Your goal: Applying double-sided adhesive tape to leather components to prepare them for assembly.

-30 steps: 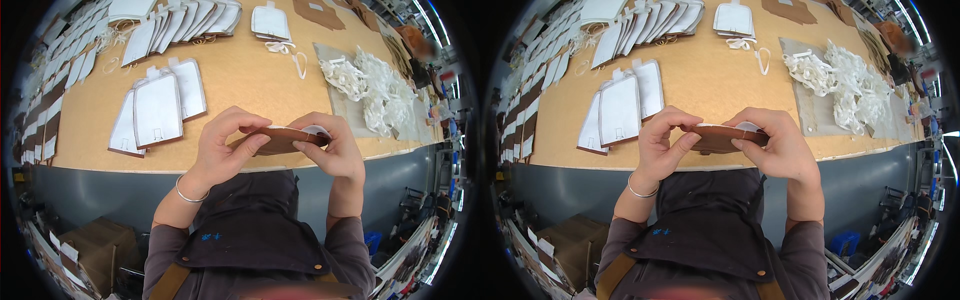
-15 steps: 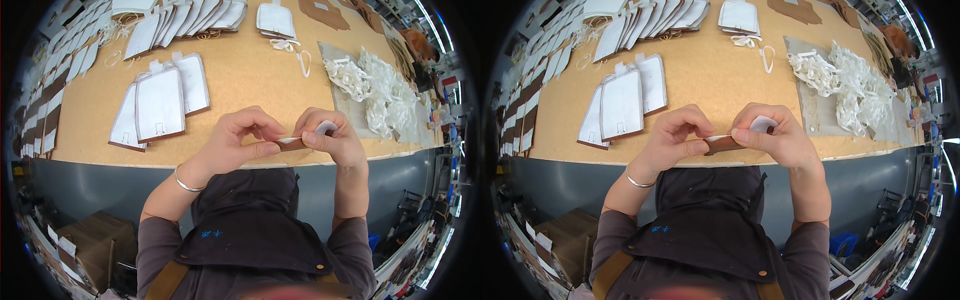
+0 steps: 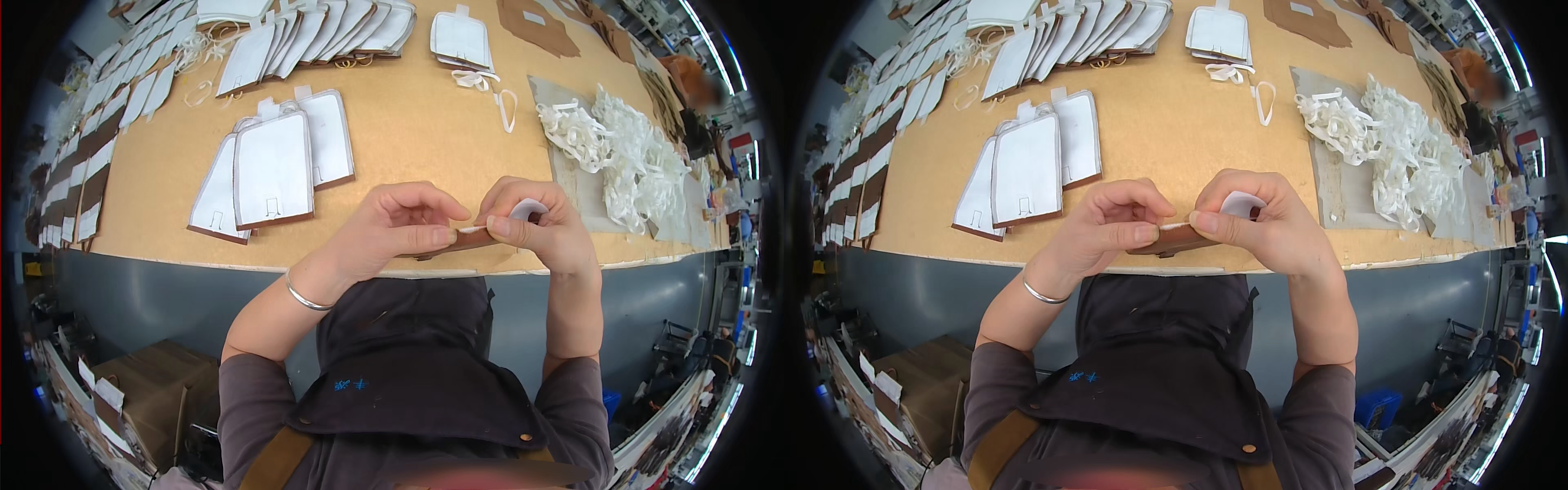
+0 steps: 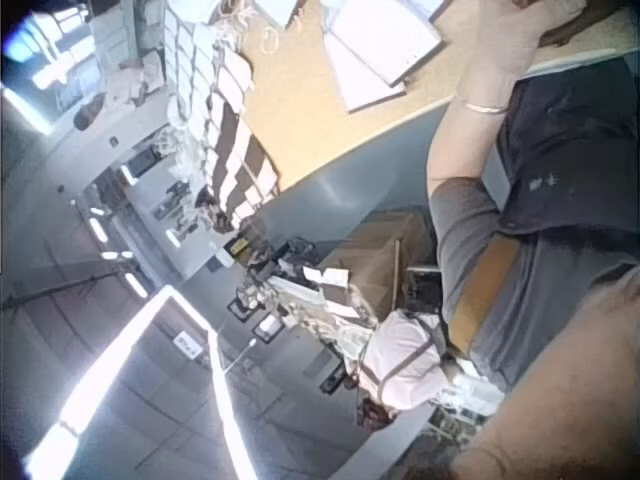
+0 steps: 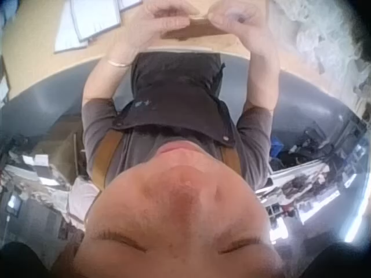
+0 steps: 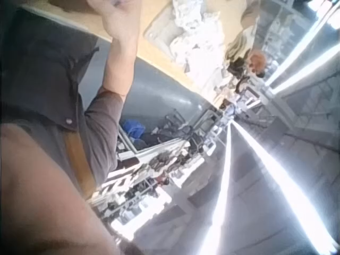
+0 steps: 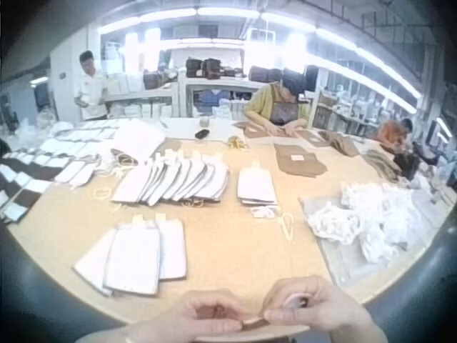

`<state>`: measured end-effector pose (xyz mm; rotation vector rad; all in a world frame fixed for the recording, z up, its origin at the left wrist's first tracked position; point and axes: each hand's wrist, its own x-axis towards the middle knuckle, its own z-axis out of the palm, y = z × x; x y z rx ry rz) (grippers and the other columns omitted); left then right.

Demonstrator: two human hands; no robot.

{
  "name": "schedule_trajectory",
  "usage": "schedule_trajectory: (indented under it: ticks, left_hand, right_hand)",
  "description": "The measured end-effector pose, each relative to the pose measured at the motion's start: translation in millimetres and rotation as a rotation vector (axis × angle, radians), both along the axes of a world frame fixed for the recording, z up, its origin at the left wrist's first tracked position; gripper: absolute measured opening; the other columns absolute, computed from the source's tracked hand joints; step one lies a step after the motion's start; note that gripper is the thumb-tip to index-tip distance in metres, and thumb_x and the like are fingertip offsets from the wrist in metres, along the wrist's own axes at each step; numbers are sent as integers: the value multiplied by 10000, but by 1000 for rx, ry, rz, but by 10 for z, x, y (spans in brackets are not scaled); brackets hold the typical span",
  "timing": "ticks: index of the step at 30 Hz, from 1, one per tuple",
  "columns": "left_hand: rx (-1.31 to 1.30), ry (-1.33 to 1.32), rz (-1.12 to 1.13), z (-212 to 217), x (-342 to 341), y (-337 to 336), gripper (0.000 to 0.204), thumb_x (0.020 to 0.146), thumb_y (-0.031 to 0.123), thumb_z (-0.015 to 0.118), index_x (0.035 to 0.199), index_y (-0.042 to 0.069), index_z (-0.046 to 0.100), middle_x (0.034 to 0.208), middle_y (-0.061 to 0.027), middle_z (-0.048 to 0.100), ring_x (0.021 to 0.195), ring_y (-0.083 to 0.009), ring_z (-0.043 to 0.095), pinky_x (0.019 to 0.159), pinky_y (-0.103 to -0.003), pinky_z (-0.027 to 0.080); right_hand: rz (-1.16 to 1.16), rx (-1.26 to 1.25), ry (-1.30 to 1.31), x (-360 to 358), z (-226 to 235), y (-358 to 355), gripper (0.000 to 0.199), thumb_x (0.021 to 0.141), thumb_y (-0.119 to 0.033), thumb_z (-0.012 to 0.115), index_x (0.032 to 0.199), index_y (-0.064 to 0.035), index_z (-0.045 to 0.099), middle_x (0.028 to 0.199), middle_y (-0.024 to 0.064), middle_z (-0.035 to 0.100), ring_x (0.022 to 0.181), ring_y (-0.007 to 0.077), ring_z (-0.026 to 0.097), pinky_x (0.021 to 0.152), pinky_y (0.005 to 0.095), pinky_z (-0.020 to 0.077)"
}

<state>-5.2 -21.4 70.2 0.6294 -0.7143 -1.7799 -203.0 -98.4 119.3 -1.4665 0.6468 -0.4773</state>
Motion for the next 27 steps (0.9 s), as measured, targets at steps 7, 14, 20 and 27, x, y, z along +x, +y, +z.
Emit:
schedule_trajectory:
  ticks: [7,14,20,27]
  left_hand:
    - [-536,-707,209,236,149,11,146,715,-7,692,853,39,688,759,-26,580,701,-91,515,631,-213,386]
    - [-552,-869,272,354,123,7,128,693,-2,697,808,55,693,720,-12,587,681,-85,506,609,-220,380]
    - [-541,-842,207,388,162,8,161,672,-32,706,810,49,692,730,-26,592,666,-88,520,601,-218,389]
    - [-496,-807,204,353,165,5,164,651,-66,703,779,35,686,725,-28,583,667,-90,522,615,-211,393]
  right_hand:
    - [-36,-17,55,11,2,34,90,805,-103,666,747,-55,617,705,-49,565,652,25,452,590,188,354]
    - [-73,-49,-6,35,-32,24,94,808,-113,667,753,-57,615,684,-61,550,635,18,442,569,183,344]
    - [-29,-41,12,26,-51,31,114,810,-128,671,747,-56,608,635,-71,516,584,8,409,510,179,311]
    - [-32,-53,6,37,-46,27,122,808,-130,672,743,-53,605,623,-68,507,571,9,397,493,179,300]
